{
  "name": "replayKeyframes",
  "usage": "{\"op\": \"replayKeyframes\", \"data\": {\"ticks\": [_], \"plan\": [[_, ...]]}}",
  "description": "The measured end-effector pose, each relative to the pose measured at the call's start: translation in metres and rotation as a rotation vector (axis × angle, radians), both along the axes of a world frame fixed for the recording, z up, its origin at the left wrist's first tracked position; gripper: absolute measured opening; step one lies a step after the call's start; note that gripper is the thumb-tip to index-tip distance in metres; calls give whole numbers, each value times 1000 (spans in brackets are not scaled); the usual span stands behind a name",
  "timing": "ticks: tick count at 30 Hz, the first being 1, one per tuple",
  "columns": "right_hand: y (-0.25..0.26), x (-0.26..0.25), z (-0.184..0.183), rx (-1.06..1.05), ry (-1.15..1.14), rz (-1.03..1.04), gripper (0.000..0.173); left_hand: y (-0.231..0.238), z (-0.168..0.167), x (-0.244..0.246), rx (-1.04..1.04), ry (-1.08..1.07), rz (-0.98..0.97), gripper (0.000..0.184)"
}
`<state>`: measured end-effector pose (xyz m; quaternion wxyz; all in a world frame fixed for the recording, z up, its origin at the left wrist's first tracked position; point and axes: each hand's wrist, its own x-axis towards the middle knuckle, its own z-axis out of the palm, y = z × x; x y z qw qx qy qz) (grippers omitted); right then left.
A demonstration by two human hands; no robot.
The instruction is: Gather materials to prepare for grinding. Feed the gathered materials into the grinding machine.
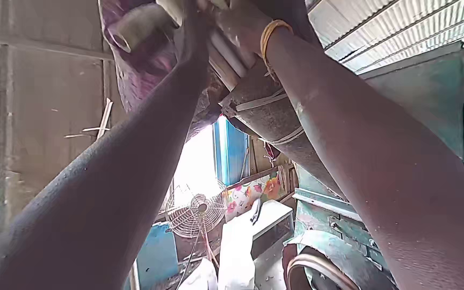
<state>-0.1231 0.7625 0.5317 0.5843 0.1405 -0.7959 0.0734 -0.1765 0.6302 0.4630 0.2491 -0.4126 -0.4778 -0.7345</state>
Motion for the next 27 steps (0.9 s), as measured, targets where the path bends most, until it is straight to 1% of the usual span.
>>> {"op": "replayKeyframes", "data": {"ticks": [1,3,5,6,7,8,10,11,12,14,16,18,19,21,22,23,25,26,27], "plan": [[-16,14,-16,-4,-5,-25,46,0,-3,1,-76,-16,-69,69],[-57,49,-47,-111,-106,-91,47,-3,-5,2,-174,-24,-124,76],[-65,53,-56,-113,-96,-184,45,-4,-7,5,-147,-7,-93,73],[-63,52,-57,-89,-84,-222,49,-4,-6,5,-104,4,-60,71],[-61,49,-56,-72,-80,-245,57,-4,-5,4,-78,9,-36,70],[-59,46,-55,-72,-82,-240,61,-5,-4,3,-69,14,-18,70],[-57,43,-54,-88,-57,-200,59,-7,-5,6,-72,51,-10,66],[-56,44,-54,-88,-40,-178,58,-9,-7,8,-89,57,-9,68],[-54,44,-54,-79,-4,-137,56,-12,-8,11,-110,42,1,73],[-47,43,-55,-50,97,-4,44,-16,-12,18,-113,-19,50,83],[-40,43,-57,-14,165,96,45,-20,-13,26,-162,-69,100,87],[-37,45,-62,28,218,163,47,-23,-19,29,-300,-33,143,85],[-38,47,-66,37,247,208,47,-20,-20,23,-364,13,159,83],[-46,55,-70,76,256,237,45,3,-7,-16,-378,152,233,79],[-52,59,-68,110,246,195,44,13,3,-35,-395,213,258,75],[-57,63,-66,124,215,136,44,18,10,-45,-459,262,251,71],[-74,71,-60,102,164,4,52,22,19,-48,-550,340,263,63],[-85,75,-57,75,130,-67,56,20,20,-47,-570,369,274,63],[-96,79,-56,46,80,-134,56,15,20,-47,-606,397,297,70]]}}
